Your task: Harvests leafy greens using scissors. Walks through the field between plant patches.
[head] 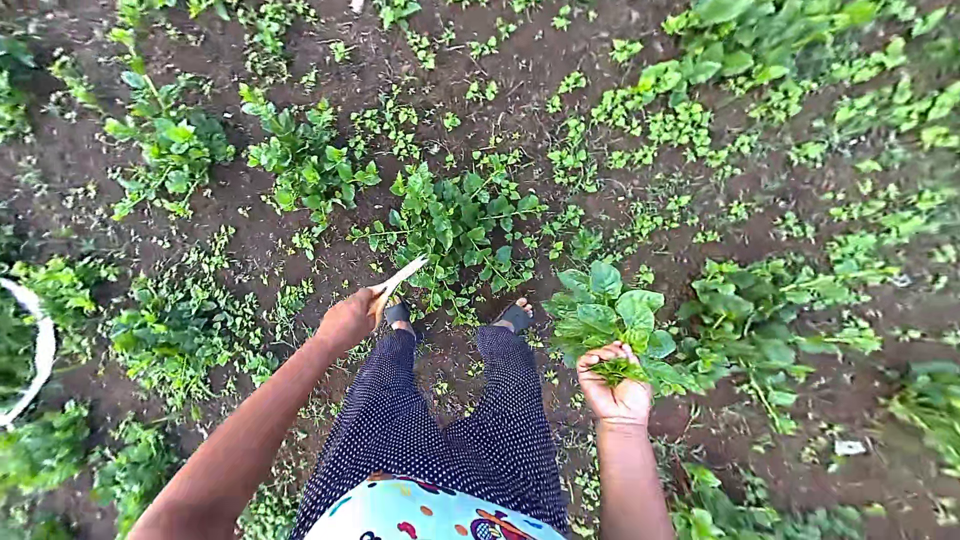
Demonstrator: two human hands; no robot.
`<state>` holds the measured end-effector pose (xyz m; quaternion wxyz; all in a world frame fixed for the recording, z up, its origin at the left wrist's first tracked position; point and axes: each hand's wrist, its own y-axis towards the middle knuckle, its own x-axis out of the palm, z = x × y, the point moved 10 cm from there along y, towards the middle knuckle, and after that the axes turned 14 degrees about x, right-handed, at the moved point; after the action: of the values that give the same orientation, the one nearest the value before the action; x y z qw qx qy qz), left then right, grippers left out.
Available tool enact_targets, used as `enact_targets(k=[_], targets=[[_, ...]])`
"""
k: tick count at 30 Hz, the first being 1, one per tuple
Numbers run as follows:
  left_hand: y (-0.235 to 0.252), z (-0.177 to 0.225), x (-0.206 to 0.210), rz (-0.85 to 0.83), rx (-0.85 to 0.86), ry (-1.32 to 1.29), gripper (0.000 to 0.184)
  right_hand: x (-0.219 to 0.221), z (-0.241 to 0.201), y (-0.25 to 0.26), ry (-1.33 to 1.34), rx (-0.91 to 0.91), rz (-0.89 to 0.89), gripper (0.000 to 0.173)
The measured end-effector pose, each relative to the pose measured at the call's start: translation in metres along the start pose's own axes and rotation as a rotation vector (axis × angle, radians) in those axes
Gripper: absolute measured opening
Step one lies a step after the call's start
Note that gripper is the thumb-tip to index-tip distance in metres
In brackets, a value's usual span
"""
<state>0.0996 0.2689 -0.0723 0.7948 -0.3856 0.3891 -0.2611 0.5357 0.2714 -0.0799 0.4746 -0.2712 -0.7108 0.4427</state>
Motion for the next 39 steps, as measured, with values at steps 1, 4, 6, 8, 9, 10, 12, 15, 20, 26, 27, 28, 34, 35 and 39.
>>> enact_targets(k=[1, 4, 6, 8, 9, 10, 12, 15, 20, 26, 27, 28, 34, 35, 39], targets=[[0.021, 0.019, 0.002, -0.008, 0.050, 0.010, 0.045, -0.006, 0.001, 0.005, 0.024, -0.011, 0.010, 0.053], [0.076, 0.068, 0.025, -0.068, 0.082, 0.043, 0.047, -0.025, 0.001, 0.024, 0.099, -0.025, 0.081, 0.050], [0.108, 0.092, 0.050, -0.100, 0.078, 0.073, 0.046, -0.038, -0.004, 0.042, 0.146, -0.019, 0.131, 0.048], [0.141, 0.110, 0.076, -0.104, 0.080, 0.086, 0.046, -0.047, -0.007, 0.064, 0.189, -0.002, 0.148, 0.048], [0.160, 0.116, 0.088, -0.091, 0.073, 0.081, 0.046, -0.051, -0.009, 0.075, 0.206, 0.005, 0.149, 0.048], [0.180, 0.120, 0.100, -0.077, 0.056, 0.069, 0.047, -0.056, -0.009, 0.088, 0.218, 0.010, 0.145, 0.050], [0.228, 0.122, 0.121, -0.046, 0.001, 0.042, 0.050, -0.070, -0.007, 0.116, 0.255, 0.012, 0.113, 0.052], [0.308, 0.114, 0.150, -0.017, -0.056, 0.059, 0.049, -0.098, 0.009, 0.162, 0.344, -0.008, 0.001, 0.053], [0.441, 0.090, 0.196, 0.095, -0.024, 0.113, 0.044, -0.130, 0.030, 0.227, 0.443, -0.060, -0.236, 0.023], [0.442, 0.050, 0.185, 0.124, -0.046, 0.096, 0.039, -0.140, 0.048, 0.254, 0.437, -0.052, -0.178, 0.021], [0.429, 0.040, 0.169, 0.182, -0.018, 0.061, 0.037, -0.141, 0.055, 0.257, 0.429, -0.043, -0.147, 0.021], [0.417, 0.027, 0.151, 0.230, 0.011, 0.018, 0.036, -0.141, 0.065, 0.262, 0.421, -0.026, -0.106, 0.024], [0.392, -0.033, 0.069, 0.346, -0.026, -0.244, 0.035, -0.130, 0.147, 0.270, 0.131, 0.226, 0.384, 0.044], [0.392, -0.036, 0.064, 0.349, -0.051, -0.273, 0.034, -0.128, 0.162, 0.268, 0.075, 0.272, 0.457, 0.040], [0.391, -0.033, 0.069, 0.295, -0.042, -0.285, 0.035, -0.126, 0.210, 0.267, -0.050, 0.401, 0.583, 0.021]])
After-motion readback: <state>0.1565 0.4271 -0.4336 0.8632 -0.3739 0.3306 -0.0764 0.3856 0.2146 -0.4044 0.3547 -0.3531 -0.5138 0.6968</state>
